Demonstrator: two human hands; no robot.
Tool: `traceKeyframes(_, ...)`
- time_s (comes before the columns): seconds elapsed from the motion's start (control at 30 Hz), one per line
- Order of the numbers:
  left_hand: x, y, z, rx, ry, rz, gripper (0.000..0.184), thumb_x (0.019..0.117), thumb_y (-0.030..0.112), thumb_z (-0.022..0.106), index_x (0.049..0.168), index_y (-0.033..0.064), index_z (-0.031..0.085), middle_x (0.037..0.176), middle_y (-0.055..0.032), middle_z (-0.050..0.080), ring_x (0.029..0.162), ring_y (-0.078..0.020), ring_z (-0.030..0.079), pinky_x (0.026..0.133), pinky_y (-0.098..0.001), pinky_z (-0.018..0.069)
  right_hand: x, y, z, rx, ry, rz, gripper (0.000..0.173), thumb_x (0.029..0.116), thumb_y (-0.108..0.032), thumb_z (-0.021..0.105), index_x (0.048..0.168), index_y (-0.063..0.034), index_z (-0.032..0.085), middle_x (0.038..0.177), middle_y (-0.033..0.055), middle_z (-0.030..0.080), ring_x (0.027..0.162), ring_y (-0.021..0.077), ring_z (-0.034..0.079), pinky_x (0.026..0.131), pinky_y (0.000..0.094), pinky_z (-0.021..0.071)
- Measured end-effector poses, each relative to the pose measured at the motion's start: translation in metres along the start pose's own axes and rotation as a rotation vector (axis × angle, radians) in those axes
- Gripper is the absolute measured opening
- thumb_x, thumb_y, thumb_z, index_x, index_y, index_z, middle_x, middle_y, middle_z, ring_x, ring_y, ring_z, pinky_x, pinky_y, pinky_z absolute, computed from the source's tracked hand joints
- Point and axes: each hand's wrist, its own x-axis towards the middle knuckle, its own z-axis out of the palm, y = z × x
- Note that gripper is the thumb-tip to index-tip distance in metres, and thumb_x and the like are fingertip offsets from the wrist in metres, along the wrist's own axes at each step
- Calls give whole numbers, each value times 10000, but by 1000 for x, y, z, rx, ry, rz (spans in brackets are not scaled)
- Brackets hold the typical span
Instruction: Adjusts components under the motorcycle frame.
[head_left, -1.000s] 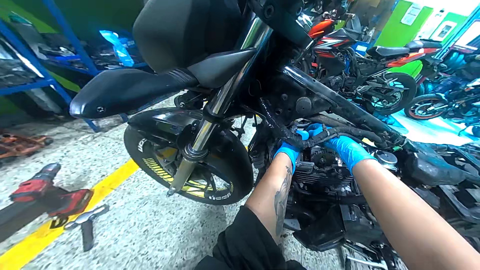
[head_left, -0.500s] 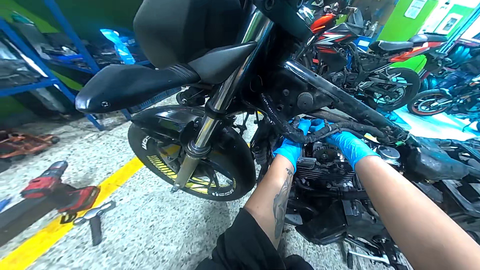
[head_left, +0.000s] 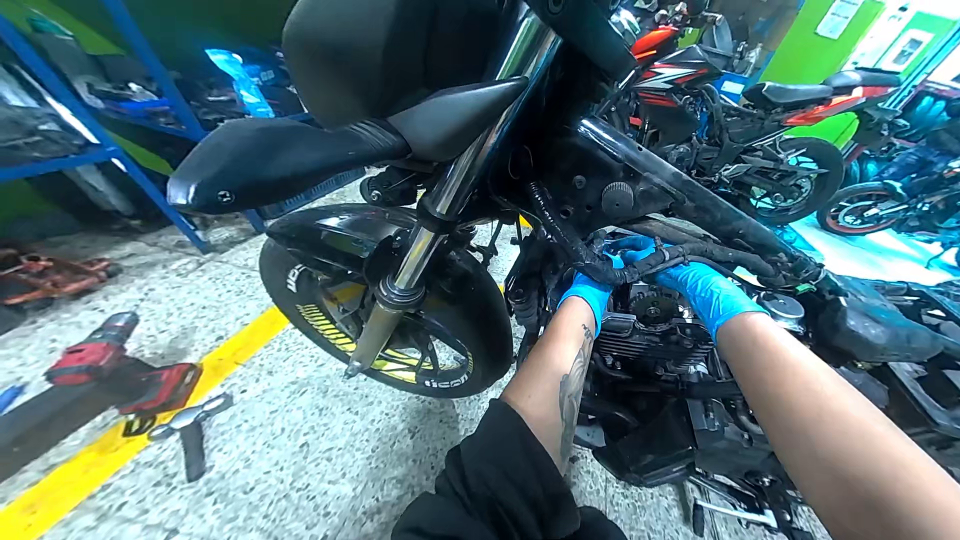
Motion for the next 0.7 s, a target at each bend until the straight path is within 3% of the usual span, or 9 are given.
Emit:
traceKeyframes(0.17, 10, -15, 6, -17, -14, 76, 381, 1038, 209, 593, 1356, 0, 592, 1370, -187, 616, 1311, -278, 562, 1123, -431, 422, -15, -14, -9, 102, -2, 116, 350, 1078, -228, 537, 1368, -54, 626, 1407, 189, 615, 1354, 324, 546, 1128, 509, 394)
traceKeyframes(0.27, 11, -9, 0, -141, 41, 126, 338, 957, 143, 704, 1236, -41, 649, 1192, -175, 675, 1114, -179, 626, 1002, -317, 480, -25, -22, -15, 79, -22, 140, 349, 1084, -227, 518, 1339, -22, 640, 1390, 223, 617, 1344, 369, 550, 1118, 552, 394)
traceKeyframes(0.43, 10, -15, -1, 180, -56, 61, 392, 1055, 226, 553, 1386, 19, 584, 1413, -174, 594, 1351, -261, 535, 1142, -432, 400, -31, -24, -15, 317, 12, 238, 338, 1071, -223, 553, 1337, -33, 640, 1393, 189, 621, 1345, 307, 551, 1135, 499, 391)
traceKeyframes(0.53, 15, -14, 2, -181, 74, 137, 453, 948, 113, 711, 1326, -80, 554, 1247, -193, 635, 1137, -159, 608, 1003, -272, 485, -27, -22, -17, 261, -1, 163, 328, 1068, -190, 553, 1336, -19, 635, 1385, 206, 619, 1332, 321, 556, 1120, 498, 399)
traceKeyframes(0.6, 23, -19, 4, -231, 61, 106, 563, 939, 146, 734, 1410, -52, 497, 1307, -199, 611, 1177, -171, 599, 1018, -298, 482, -26, -25, -21, 165, -35, 125, 355, 1073, -202, 537, 1365, -15, 613, 1407, 222, 602, 1352, 352, 543, 1118, 530, 395)
traceKeyframes(0.63, 27, -23, 6, -188, 44, 93, 565, 955, 201, 724, 1421, -24, 498, 1304, -183, 617, 1169, -175, 605, 1006, -319, 496, -29, -26, -21, 243, -16, 158, 352, 1064, -189, 559, 1369, -20, 613, 1407, 209, 605, 1347, 330, 544, 1125, 506, 392)
traceKeyframes(0.7, 21, -21, 7, -60, -10, 50, 422, 1018, 262, 635, 1354, 12, 587, 1255, -170, 648, 1125, -213, 624, 981, -375, 505, -33, -26, -21, 343, 18, 195, 343, 1052, -179, 584, 1359, -31, 623, 1403, 185, 614, 1339, 294, 552, 1134, 469, 396)
